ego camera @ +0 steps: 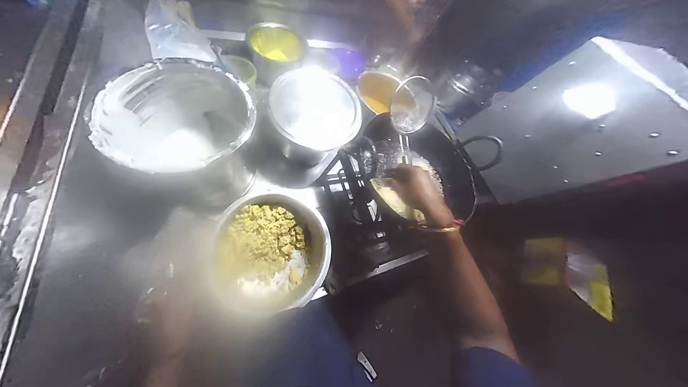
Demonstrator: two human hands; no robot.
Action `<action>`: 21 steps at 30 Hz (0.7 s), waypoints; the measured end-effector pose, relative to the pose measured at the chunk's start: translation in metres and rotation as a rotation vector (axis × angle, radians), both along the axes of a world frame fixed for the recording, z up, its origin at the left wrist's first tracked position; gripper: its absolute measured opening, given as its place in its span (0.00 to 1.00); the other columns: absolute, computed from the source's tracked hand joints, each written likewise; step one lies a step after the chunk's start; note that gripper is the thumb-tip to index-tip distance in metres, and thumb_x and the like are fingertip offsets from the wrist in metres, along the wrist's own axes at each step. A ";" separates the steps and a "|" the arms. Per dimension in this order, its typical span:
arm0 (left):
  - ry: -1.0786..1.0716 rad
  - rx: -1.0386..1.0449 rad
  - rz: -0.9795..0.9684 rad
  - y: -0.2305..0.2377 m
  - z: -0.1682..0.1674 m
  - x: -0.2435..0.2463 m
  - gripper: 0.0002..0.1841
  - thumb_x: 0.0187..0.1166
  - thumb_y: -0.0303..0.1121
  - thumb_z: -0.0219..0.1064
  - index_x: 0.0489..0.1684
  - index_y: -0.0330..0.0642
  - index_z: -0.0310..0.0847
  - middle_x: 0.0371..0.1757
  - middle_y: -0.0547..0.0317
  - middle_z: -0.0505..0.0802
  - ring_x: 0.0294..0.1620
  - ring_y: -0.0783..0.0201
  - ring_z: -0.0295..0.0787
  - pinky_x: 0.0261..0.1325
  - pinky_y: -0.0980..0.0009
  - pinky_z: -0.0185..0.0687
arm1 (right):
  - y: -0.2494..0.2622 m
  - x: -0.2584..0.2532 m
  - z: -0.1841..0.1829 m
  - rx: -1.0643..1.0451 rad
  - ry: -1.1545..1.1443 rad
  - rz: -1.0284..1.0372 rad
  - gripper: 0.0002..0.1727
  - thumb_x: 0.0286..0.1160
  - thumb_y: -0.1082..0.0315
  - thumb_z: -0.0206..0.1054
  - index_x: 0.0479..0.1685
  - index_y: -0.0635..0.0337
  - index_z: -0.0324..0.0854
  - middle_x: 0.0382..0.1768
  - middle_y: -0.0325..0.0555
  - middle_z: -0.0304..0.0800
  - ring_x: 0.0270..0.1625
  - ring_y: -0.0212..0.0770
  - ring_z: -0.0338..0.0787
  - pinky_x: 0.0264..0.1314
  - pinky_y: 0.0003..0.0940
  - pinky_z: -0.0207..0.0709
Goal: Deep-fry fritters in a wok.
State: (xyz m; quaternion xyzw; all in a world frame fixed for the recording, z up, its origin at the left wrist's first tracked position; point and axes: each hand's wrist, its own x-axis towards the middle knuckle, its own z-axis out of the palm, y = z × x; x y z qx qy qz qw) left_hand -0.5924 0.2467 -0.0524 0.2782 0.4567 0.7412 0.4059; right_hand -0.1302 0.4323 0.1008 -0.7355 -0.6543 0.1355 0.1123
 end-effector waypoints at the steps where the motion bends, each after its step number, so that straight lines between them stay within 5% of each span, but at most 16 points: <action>1: -0.023 -0.001 0.007 -0.002 0.000 0.000 0.37 0.74 0.67 0.63 0.71 0.46 0.69 0.59 0.74 0.92 0.66 0.71 0.88 0.73 0.67 0.83 | -0.012 0.001 0.012 0.087 0.044 -0.013 0.15 0.77 0.68 0.73 0.59 0.65 0.87 0.50 0.63 0.93 0.53 0.62 0.92 0.61 0.69 0.80; 3: -0.050 -0.013 0.031 -0.005 -0.001 0.000 0.38 0.74 0.66 0.63 0.71 0.43 0.68 0.56 0.71 0.93 0.63 0.70 0.90 0.70 0.66 0.86 | -0.042 0.004 0.030 0.281 0.173 0.015 0.20 0.77 0.68 0.72 0.65 0.67 0.83 0.54 0.58 0.93 0.52 0.49 0.94 0.61 0.54 0.87; 6: -0.043 -0.063 0.078 -0.012 -0.003 0.000 0.38 0.80 0.64 0.58 0.72 0.36 0.64 0.54 0.68 0.94 0.59 0.69 0.91 0.67 0.66 0.87 | -0.073 -0.018 0.021 0.476 0.453 0.195 0.20 0.73 0.67 0.74 0.59 0.71 0.82 0.51 0.50 0.94 0.49 0.36 0.95 0.57 0.36 0.91; 9: -0.037 -0.148 0.099 -0.010 0.004 0.005 0.40 0.85 0.61 0.53 0.75 0.27 0.55 0.57 0.62 0.91 0.59 0.71 0.90 0.67 0.68 0.87 | -0.078 -0.080 -0.026 0.187 0.549 0.432 0.17 0.76 0.63 0.72 0.55 0.67 0.88 0.52 0.43 0.95 0.53 0.26 0.93 0.62 0.27 0.87; 11: -0.021 -0.179 0.089 -0.009 0.009 0.009 0.43 0.84 0.64 0.52 0.76 0.26 0.52 0.59 0.62 0.89 0.60 0.73 0.89 0.68 0.69 0.86 | -0.076 -0.143 -0.068 -0.227 0.489 0.605 0.17 0.79 0.62 0.68 0.59 0.62 0.89 0.53 0.46 0.96 0.54 0.33 0.93 0.63 0.35 0.85; 14: -0.019 -0.145 0.069 -0.010 0.010 0.010 0.50 0.73 0.72 0.59 0.74 0.29 0.56 0.57 0.65 0.91 0.60 0.72 0.89 0.68 0.67 0.86 | -0.069 -0.231 -0.150 -0.770 0.208 0.882 0.23 0.87 0.59 0.63 0.75 0.61 0.79 0.66 0.60 0.87 0.69 0.58 0.87 0.75 0.61 0.75; 17: -0.031 -0.095 0.041 -0.020 0.012 0.007 0.42 0.71 0.70 0.62 0.70 0.41 0.67 0.54 0.69 0.93 0.59 0.71 0.91 0.67 0.64 0.87 | -0.087 -0.285 -0.218 -0.871 -0.020 1.001 0.25 0.77 0.67 0.69 0.71 0.70 0.76 0.66 0.71 0.82 0.68 0.72 0.83 0.63 0.75 0.76; 21: -0.054 -0.086 0.043 -0.030 0.004 0.005 0.40 0.71 0.69 0.63 0.69 0.44 0.69 0.54 0.69 0.93 0.59 0.69 0.91 0.67 0.63 0.88 | -0.106 -0.310 -0.247 -0.913 -0.113 0.998 0.25 0.70 0.72 0.72 0.69 0.68 0.79 0.75 0.73 0.72 0.69 0.75 0.81 0.57 0.77 0.79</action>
